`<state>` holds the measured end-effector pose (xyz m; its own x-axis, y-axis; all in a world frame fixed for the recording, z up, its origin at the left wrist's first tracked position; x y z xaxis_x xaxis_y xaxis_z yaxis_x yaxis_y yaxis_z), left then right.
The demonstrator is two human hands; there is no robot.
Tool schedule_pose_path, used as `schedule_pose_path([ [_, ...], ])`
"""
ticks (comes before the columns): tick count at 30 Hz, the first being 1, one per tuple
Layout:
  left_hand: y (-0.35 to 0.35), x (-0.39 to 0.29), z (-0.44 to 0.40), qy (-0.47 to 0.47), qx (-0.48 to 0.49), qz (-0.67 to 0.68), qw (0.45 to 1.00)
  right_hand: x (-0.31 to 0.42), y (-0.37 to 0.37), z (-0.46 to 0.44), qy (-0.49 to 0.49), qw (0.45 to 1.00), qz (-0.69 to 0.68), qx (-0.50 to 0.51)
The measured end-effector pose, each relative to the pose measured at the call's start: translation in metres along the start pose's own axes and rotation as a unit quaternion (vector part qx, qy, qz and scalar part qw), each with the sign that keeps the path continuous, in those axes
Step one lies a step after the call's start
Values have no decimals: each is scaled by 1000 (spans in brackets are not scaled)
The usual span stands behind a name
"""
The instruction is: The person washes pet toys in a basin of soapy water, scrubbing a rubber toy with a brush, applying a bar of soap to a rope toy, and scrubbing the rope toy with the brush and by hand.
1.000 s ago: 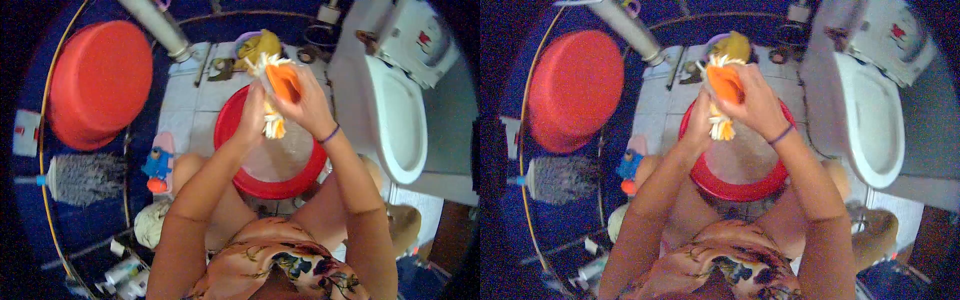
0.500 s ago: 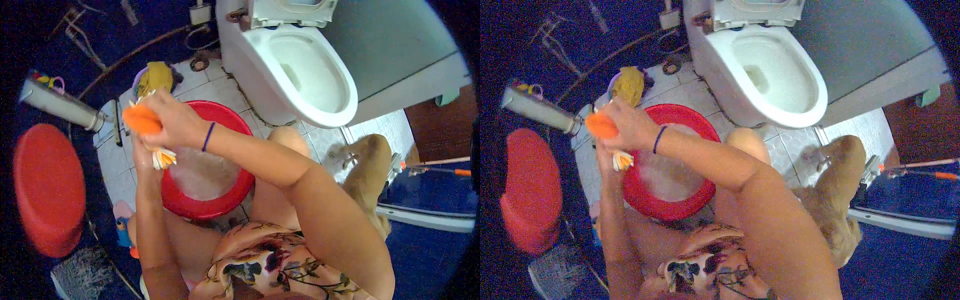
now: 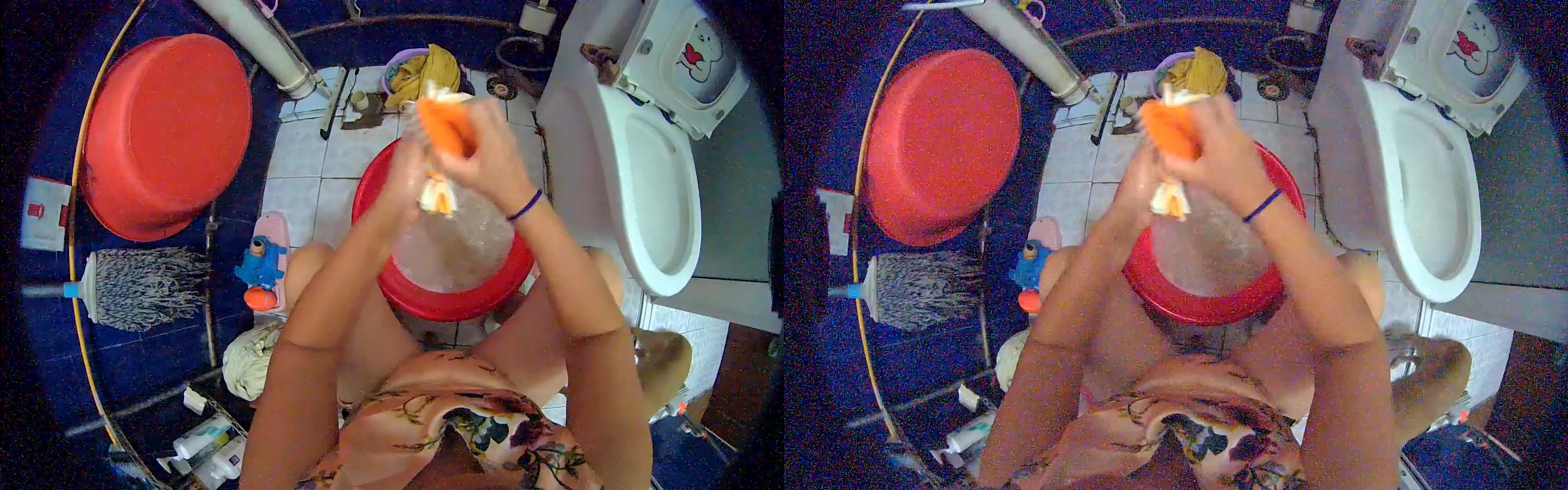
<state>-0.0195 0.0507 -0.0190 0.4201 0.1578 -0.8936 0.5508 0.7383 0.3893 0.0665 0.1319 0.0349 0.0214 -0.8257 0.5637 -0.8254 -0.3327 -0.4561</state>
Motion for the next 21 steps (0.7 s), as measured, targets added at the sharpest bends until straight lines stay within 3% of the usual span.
schedule_pose_path([
  [1,6,8,2,-46,-6,89,995,-12,-4,-8,12,1000,8,-13],
  [2,9,10,2,-72,-10,73,995,-19,-9,-16,-12,998,45,-49],
  [6,3,-4,-2,-92,-14,60,994,4,-2,1,-38,999,-26,-9],
  [7,2,-10,-5,-124,61,189,972,6,-1,1,-36,999,-33,-13],
  [9,-5,-9,2,-57,-40,-4,998,8,2,6,-22,998,-46,-22],
  [10,0,-3,2,-56,-35,-9,998,-4,1,-2,-26,999,-36,-32],
  [13,7,12,0,-35,11,42,998,-14,-14,-17,100,993,11,-69],
  [14,5,11,-4,-42,12,53,998,-9,-16,-14,63,996,37,-57],
  [15,4,5,-5,-48,15,63,997,4,-11,-9,-51,996,-18,-71],
  [17,2,-9,2,-54,16,50,997,17,3,14,-50,996,-52,-50],
  [19,4,-4,6,-52,16,78,995,-8,1,5,13,998,-28,-51],
  [21,12,11,10,-112,-30,47,992,-45,-5,-9,68,994,29,-79],
])
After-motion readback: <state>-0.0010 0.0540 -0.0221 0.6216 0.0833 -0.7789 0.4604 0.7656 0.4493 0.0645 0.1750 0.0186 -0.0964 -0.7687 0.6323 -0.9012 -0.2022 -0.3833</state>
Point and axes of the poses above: each hand's wrist, its own z-axis away from the middle knuckle, its own y-axis out of the palm, x = y × z, the point moved 3 cm from there along -z, towards the middle knuckle, and after that the axes turned 12 degrees about -x, right-handed, at the moved point
